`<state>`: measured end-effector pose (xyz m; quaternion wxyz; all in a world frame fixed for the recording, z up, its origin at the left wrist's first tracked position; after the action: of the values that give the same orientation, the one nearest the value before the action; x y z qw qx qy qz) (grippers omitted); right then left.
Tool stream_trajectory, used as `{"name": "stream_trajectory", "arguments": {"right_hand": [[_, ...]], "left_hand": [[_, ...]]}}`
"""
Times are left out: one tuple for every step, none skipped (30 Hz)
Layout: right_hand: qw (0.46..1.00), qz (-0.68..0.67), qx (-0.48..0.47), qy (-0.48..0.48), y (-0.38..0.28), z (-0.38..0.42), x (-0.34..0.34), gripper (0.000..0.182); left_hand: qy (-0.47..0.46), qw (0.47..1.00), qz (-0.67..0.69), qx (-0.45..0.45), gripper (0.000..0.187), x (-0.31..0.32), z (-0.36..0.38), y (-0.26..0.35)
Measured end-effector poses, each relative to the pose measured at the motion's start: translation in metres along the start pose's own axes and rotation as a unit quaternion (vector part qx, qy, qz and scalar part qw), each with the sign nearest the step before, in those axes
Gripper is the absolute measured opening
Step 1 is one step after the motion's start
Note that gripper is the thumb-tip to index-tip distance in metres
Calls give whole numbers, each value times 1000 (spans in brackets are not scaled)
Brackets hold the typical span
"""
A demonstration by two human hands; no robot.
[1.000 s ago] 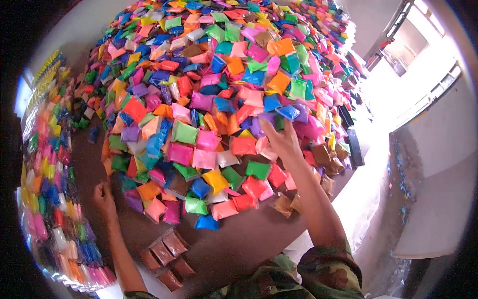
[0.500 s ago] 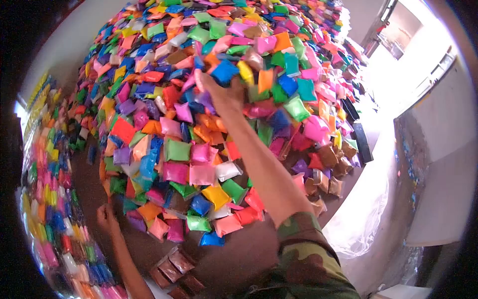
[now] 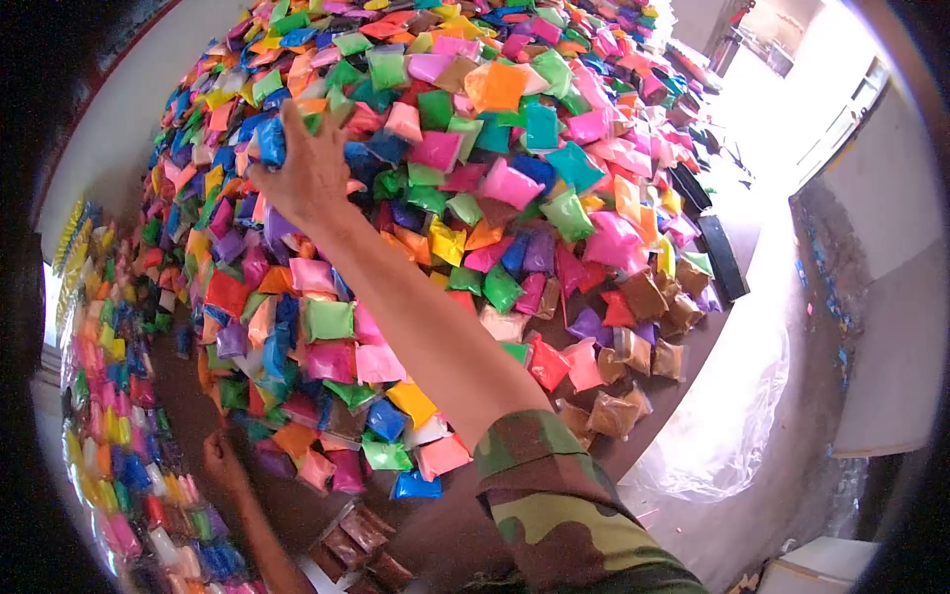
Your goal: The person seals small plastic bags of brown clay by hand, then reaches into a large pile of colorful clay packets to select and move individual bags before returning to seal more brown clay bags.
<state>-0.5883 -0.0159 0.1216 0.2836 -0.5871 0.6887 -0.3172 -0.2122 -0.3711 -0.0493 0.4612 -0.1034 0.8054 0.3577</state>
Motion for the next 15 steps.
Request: {"name": "stream_trajectory", "arguments": {"right_hand": [[999, -25, 18, -42, -7, 1, 3, 94], [995, -51, 35, -84, -14, 2, 4, 97], [989, -42, 45, -136, -13, 5, 12, 98], [991, -4, 6, -137, -19, 10, 10, 97], [989, 35, -35, -137, -25, 20, 8, 96], [985, 74, -76, -138, -33, 31, 4, 95], [979, 59, -16, -196, -48, 36, -11, 87], [978, 72, -32, -195, -53, 45, -22, 85], [976, 85, -47, -197, -58, 53, -30, 83], [974, 97, -60, -197, -66, 62, -42, 81], [973, 114, -52, -195, -75, 73, -57, 72], [972, 128, -64, -189, -76, 82, -70, 67], [970, 141, -76, -183, -74, 92, -82, 61], [968, 154, -88, -177, -72, 98, -95, 56], [969, 157, -52, -185, -70, 100, -114, 43]], "left_hand": [[-3, 1000, -17, -5, 32, 0, 0, 2], [-5, 999, -34, -11, 32, 0, 0, 3], [0, 1000, -20, -3, 32, 2, -1, -2], [7, 1000, -6, 4, 32, 5, -3, -10], [14, 1000, 9, 11, 31, 7, -5, -18], [8, 1000, 10, 1, 33, 5, -3, -14], [0, 1000, 11, -9, 34, 2, 1, 0], [-9, 1000, 12, -19, 35, -1, 3, 10], [-5, 1000, -6, -19, 35, -2, 4, 14], [-3, 1000, -25, -19, 35, -3, 6, 16], [-1, 999, -43, -16, 36, -5, 5, 20], [-6, 999, -43, -16, 35, -7, 6, 25], [-11, 999, -43, -17, 35, -9, 7, 29], [-15, 999, -44, -17, 35, -10, 8, 32], [-19, 999, -24, -14, 36, -9, 8, 31]]}}
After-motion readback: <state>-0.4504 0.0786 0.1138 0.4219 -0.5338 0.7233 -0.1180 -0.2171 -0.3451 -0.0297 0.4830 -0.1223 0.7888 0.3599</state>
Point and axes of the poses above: each hand's wrist, its own z-axis away from the middle knuckle, its own x-axis out of the palm, y = z × x, the point moved 4 cm from there along -z, towards the middle knuckle, and after that the axes turned 12 degrees about -z, right-handed, at the moved point
